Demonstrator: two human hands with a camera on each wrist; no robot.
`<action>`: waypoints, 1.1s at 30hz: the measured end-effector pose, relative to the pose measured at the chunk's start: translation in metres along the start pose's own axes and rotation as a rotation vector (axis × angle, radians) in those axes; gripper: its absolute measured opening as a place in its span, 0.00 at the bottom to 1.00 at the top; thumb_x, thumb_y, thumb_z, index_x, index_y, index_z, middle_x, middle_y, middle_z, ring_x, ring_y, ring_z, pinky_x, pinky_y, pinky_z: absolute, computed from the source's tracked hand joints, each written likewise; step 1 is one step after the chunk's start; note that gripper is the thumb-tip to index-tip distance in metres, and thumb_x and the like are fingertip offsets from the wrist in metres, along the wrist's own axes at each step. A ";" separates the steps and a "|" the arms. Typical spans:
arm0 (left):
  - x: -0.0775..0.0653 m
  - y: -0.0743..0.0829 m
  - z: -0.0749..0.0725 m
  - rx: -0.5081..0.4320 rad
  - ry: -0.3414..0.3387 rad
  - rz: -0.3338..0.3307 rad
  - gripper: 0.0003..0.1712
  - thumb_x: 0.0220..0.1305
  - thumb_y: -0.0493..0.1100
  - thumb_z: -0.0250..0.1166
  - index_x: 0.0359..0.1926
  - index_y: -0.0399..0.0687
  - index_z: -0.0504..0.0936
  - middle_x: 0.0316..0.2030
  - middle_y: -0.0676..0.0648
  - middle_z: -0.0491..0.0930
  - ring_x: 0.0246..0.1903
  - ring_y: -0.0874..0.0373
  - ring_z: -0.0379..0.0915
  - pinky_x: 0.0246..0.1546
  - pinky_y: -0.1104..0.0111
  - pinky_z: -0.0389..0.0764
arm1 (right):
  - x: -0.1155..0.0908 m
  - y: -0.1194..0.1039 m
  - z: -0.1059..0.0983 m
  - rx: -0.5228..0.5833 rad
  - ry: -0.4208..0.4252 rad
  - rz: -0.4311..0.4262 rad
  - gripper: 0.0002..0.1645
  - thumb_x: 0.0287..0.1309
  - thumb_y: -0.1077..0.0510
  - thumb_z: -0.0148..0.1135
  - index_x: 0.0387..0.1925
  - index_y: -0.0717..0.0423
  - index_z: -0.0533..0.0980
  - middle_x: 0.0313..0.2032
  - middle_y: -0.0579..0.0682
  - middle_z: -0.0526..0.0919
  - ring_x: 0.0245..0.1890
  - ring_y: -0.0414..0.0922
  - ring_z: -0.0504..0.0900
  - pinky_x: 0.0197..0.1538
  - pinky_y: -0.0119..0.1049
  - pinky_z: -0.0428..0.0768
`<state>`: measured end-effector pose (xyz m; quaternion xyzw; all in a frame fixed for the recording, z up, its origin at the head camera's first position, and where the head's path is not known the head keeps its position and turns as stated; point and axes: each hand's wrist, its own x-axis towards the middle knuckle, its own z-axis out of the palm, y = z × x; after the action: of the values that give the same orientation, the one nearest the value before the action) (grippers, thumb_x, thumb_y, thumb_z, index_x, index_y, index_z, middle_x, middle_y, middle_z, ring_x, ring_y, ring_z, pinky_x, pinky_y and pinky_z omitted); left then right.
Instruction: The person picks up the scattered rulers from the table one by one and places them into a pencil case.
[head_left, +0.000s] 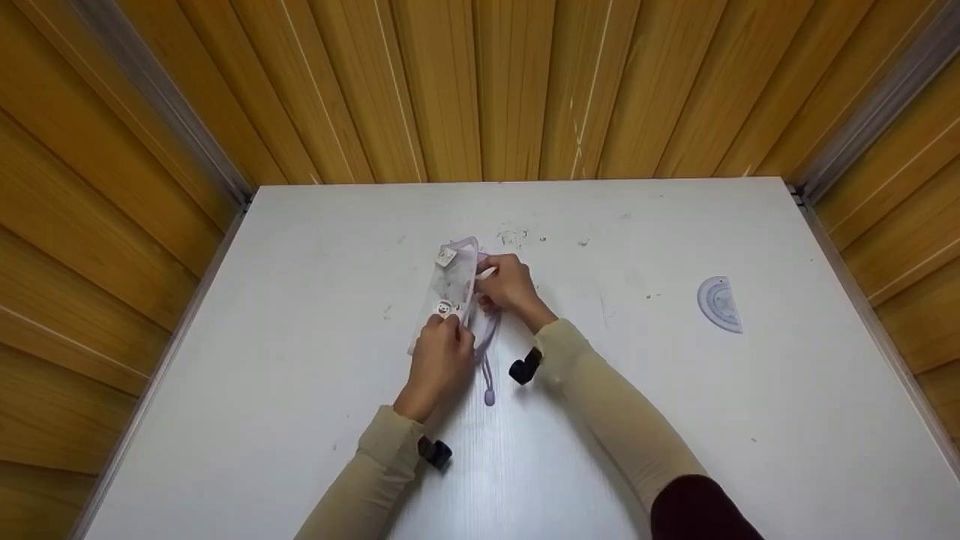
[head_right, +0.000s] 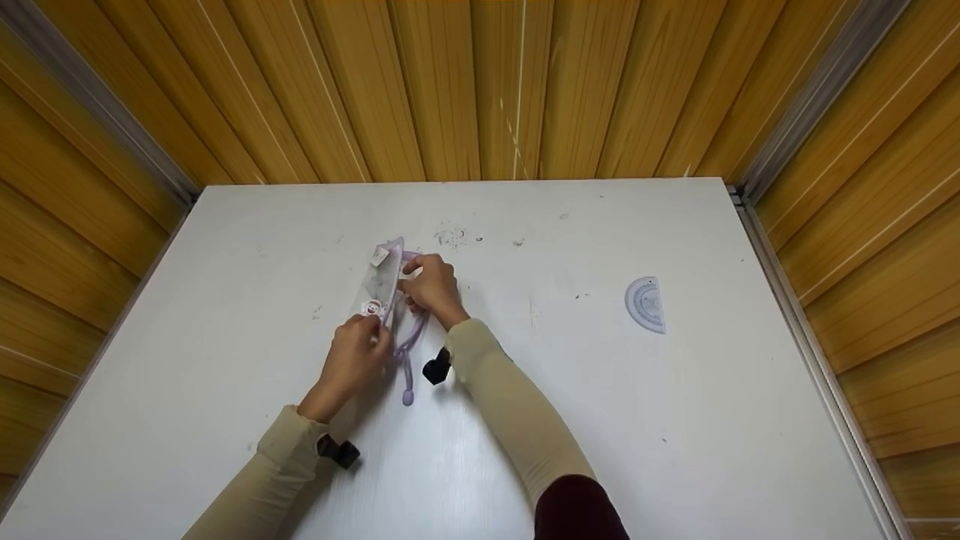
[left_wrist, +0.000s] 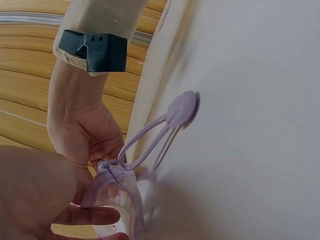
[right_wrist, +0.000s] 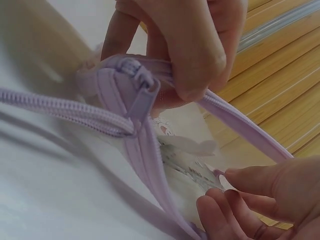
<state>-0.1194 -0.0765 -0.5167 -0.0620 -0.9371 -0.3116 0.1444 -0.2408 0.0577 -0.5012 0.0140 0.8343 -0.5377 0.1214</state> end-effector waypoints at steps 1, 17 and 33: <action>0.000 0.000 0.000 -0.002 -0.003 -0.004 0.09 0.67 0.36 0.59 0.30 0.36 0.80 0.28 0.41 0.74 0.23 0.50 0.70 0.25 0.55 0.76 | 0.000 0.000 -0.001 0.006 -0.003 0.004 0.10 0.57 0.64 0.70 0.42 0.59 0.83 0.24 0.53 0.84 0.18 0.46 0.85 0.25 0.38 0.84; 0.000 0.001 0.000 -0.014 -0.002 -0.018 0.09 0.66 0.36 0.59 0.28 0.38 0.79 0.28 0.42 0.74 0.23 0.49 0.71 0.24 0.53 0.77 | -0.002 0.003 -0.029 -0.002 -0.030 -0.031 0.19 0.59 0.59 0.73 0.51 0.58 0.83 0.38 0.56 0.87 0.30 0.52 0.89 0.29 0.42 0.85; 0.000 0.002 -0.001 -0.021 0.002 0.002 0.09 0.66 0.35 0.59 0.28 0.37 0.79 0.29 0.41 0.75 0.24 0.50 0.71 0.24 0.54 0.77 | -0.005 0.004 -0.049 0.002 -0.048 -0.041 0.21 0.63 0.58 0.70 0.56 0.58 0.80 0.41 0.59 0.88 0.36 0.57 0.89 0.32 0.44 0.86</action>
<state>-0.1183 -0.0758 -0.5147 -0.0642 -0.9337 -0.3211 0.1448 -0.2446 0.1034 -0.4842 -0.0160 0.8306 -0.5413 0.1302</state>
